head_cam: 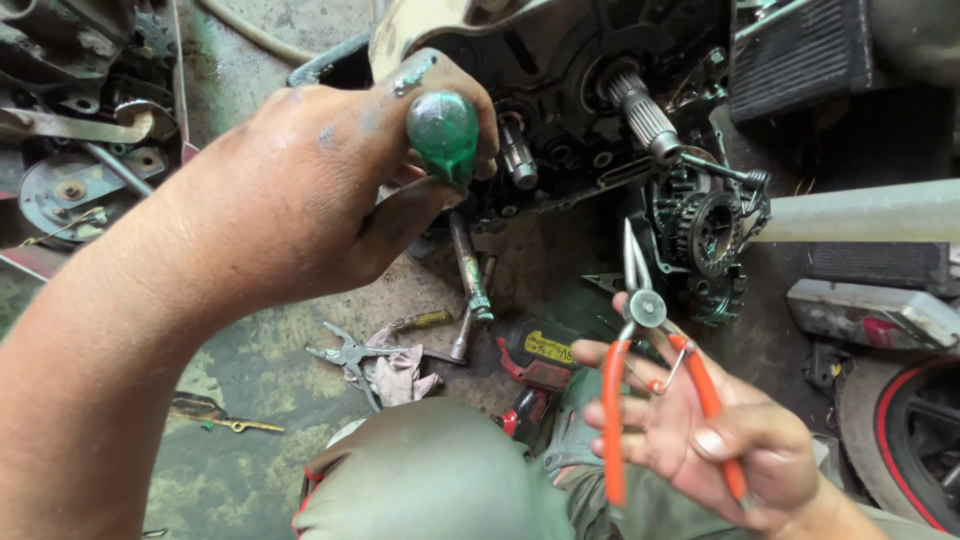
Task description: Disassembling and inspecting internal components of a motorcycle engine.
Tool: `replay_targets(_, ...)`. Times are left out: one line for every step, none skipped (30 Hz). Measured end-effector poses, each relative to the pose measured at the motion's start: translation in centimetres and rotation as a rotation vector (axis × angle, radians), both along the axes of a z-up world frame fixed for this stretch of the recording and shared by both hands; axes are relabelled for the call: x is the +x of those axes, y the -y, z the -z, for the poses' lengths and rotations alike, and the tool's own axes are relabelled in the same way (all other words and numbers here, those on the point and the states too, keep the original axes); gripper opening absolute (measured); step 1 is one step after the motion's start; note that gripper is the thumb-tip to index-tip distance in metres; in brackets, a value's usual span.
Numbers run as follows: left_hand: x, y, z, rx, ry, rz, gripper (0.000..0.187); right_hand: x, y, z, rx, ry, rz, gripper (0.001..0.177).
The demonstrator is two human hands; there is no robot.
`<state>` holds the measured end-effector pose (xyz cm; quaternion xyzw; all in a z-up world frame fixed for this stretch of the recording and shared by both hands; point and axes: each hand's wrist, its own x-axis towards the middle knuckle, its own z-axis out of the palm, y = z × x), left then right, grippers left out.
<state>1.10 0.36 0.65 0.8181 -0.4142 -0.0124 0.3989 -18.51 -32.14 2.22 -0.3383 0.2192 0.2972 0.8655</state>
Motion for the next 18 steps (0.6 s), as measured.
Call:
replay_targets(-0.1,-0.2,0.1,-0.022,-0.004,0.000,0.040,0.5,-1.1,-0.6,0.064,-0.003,-0.025,0.098)
replay_targets(-0.1,-0.2,0.4,-0.018,-0.005,-0.005,0.040,0.4,-1.3,-0.4,0.068,-0.005,-0.030,0.098)
replay_targets(-0.1,-0.3,0.7,-0.009,0.008,-0.011,0.037,0.1,-1.7,-0.2,0.121,-0.031,0.030,0.093)
replay_targets(-0.1,-0.3,0.9,0.000,0.021,-0.018,0.035,-0.1,-2.0,-0.1,0.175,-0.058,0.090,0.088)
replay_targets(-0.1,-0.3,0.8,0.002,0.022,-0.018,0.035,-0.6,-1.5,0.7,0.176,-0.057,0.090,0.088)
replay_targets(-0.1,-0.3,0.8,0.002,0.021,-0.024,0.037,-1.2,-1.1,1.5,0.098,-0.108,0.044,0.093)
replay_targets(-0.2,-0.1,0.8,0.001,0.017,-0.030,0.039,-1.7,-0.5,2.3,0.019,-0.160,-0.002,0.099)
replay_targets(-0.1,-0.1,0.8,0.001,0.015,-0.031,0.039,-0.7,-1.2,2.3,0.018,-0.162,-0.003,0.099)
replay_targets(-0.1,-0.2,0.9,-0.003,0.011,-0.016,0.037,0.2,-1.8,2.3,-0.256,-0.132,-0.161,0.098)
replay_targets(-0.1,-0.2,0.9,-0.008,0.006,-0.001,0.035,1.2,-2.5,2.3,-0.530,-0.100,-0.321,0.097)
replay_targets(-0.1,-0.1,0.6,-0.007,0.006,0.001,0.035,1.8,-3.2,2.6,-0.529,-0.100,-0.319,0.097)
replay_targets(-0.1,0.0,0.3,-0.024,0.012,0.010,0.038,2.5,-3.9,2.9,-0.620,-0.089,-0.386,0.099)
replay_targets(-0.1,0.1,0.0,-0.042,0.018,0.016,0.042,3.2,-4.6,3.2,-0.713,-0.078,-0.455,0.101)
replay_targets(0.0,0.0,0.3,-0.043,0.018,0.016,0.042,3.5,-4.9,3.3,-0.713,-0.079,-0.455,0.101)
replay_targets(0.0,-0.1,0.7,-0.023,0.039,0.002,0.041,3.9,-5.3,3.6,-0.731,-0.019,-0.459,0.098)
replay_targets(0.0,-0.3,1.0,-0.004,0.060,-0.013,0.039,4.2,-5.7,3.8,-0.748,0.042,-0.463,0.096)
replay_targets(-0.1,-0.3,0.8,-0.003,0.058,-0.014,0.039,4.4,-5.9,4.1,-0.746,0.041,-0.465,0.096)
replay_targets(-0.1,-0.3,0.5,-0.024,0.031,0.007,0.039,4.5,-6.1,4.3,-0.695,0.082,-0.419,0.094)
